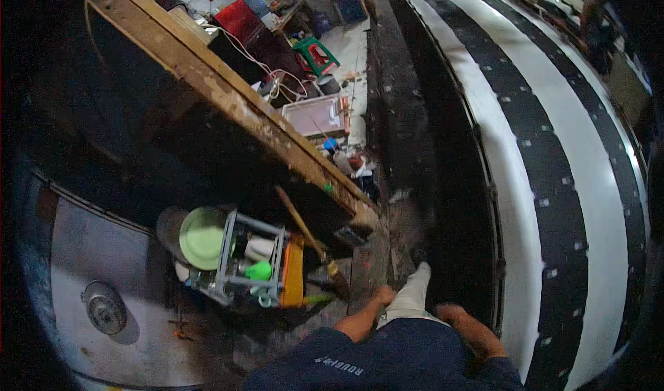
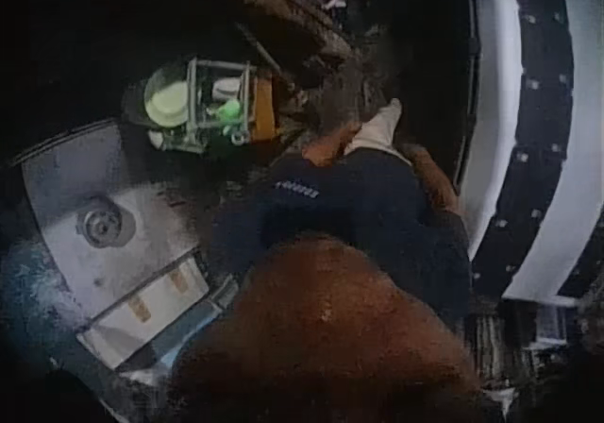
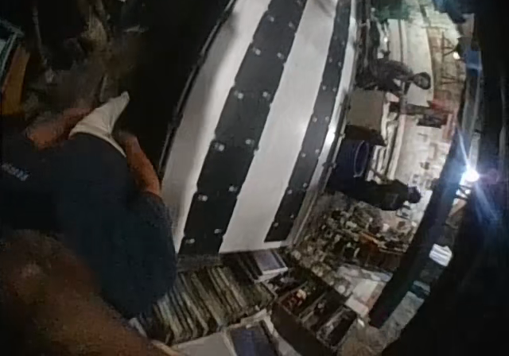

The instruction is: The person positions a screen-printing frame onto a printing table, peels back a protective plastic film from the mesh, and uses a metal blade to apply or scrape material along the edges of the frame to secure it.

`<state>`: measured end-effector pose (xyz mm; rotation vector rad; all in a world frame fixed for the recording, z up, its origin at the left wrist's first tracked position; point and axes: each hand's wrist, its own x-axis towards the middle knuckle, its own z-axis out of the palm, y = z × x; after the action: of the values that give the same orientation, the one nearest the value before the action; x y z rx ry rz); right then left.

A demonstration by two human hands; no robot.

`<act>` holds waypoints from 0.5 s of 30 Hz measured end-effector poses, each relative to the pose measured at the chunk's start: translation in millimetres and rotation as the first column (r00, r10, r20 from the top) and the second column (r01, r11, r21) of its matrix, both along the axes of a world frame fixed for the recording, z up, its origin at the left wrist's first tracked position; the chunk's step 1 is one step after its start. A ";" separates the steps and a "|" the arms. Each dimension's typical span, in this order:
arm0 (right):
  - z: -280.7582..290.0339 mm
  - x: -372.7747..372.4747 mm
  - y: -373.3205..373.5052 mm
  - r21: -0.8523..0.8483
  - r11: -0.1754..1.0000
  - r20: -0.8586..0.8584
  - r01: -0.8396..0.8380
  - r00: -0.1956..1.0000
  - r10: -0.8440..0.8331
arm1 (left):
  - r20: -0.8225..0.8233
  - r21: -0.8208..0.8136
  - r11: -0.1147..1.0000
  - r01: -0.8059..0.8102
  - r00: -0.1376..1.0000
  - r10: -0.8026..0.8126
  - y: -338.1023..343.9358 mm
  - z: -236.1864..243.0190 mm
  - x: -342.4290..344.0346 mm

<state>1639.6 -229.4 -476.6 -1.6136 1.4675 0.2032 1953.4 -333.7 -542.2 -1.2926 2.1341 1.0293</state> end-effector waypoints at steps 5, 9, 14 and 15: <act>15.8 -48.8 -124.2 -0.127 0.989 -0.159 0.074 0.983 -0.094 | -0.077 0.014 0.936 -0.353 0.932 0.353 -129.2 -4.9 -37.5; 40.5 -86.5 -266.5 -0.202 0.766 0.137 0.610 0.792 -0.595 | -0.077 -0.039 0.966 -0.256 0.965 0.252 -257.3 33.8 -41.4; -9.1 -99.6 -405.3 -0.273 0.954 -0.152 0.127 0.973 -0.173 | -0.314 0.034 0.809 -0.587 0.763 0.566 -416.3 58.2 -81.4; -25.1 -109.8 -430.0 -0.203 0.968 0.012 0.146 0.989 -0.146 | -0.388 0.093 0.751 -0.654 0.670 0.633 -442.8 53.8 -90.8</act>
<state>1529.8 -659.4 -501.7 -1.6564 1.6453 -0.0296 1862.6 -776.5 -488.4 -2.1117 1.9950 1.6471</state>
